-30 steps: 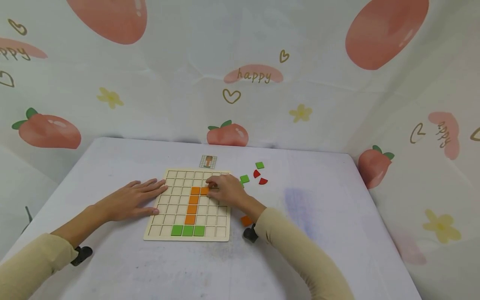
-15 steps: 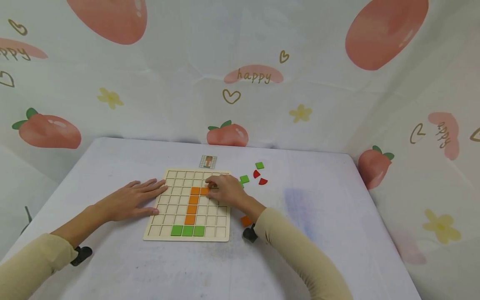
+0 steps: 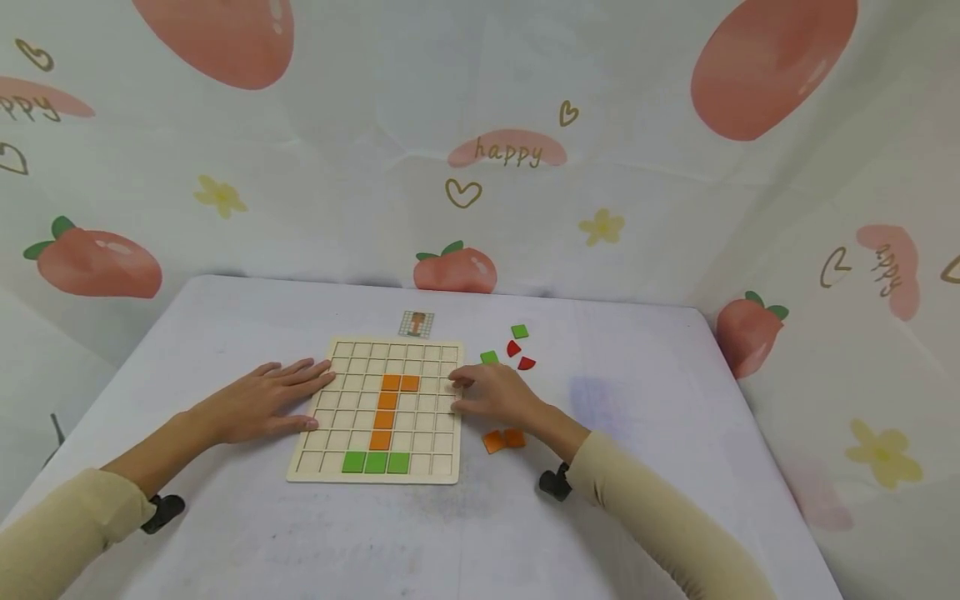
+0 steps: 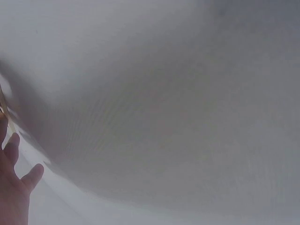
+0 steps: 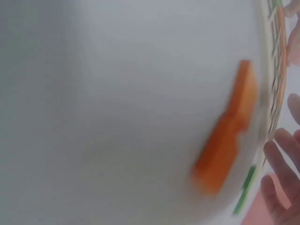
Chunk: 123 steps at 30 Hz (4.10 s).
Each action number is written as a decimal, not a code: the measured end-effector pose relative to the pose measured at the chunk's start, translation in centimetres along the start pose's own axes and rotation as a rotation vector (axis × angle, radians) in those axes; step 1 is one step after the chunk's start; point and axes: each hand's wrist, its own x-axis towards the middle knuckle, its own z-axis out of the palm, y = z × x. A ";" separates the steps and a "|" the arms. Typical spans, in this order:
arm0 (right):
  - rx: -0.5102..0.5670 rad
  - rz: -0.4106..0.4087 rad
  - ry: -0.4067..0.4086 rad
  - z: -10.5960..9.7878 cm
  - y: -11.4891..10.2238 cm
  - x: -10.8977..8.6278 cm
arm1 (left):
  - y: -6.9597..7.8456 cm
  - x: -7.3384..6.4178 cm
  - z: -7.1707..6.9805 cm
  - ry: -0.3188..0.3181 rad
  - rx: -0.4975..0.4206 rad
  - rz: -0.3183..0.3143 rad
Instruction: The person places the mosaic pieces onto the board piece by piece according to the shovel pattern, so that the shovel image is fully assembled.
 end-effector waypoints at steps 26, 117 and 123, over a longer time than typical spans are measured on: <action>0.077 0.031 0.105 -2.1 5.2 -10.5 | 0.2 0.0 0.1 -0.003 -0.002 -0.007; 0.117 0.048 0.148 3.2 -2.9 7.4 | -0.1 -0.1 0.3 0.012 -0.001 -0.007; 0.039 0.060 0.142 3.6 -3.2 7.9 | -0.1 -0.2 0.3 0.003 -0.011 -0.018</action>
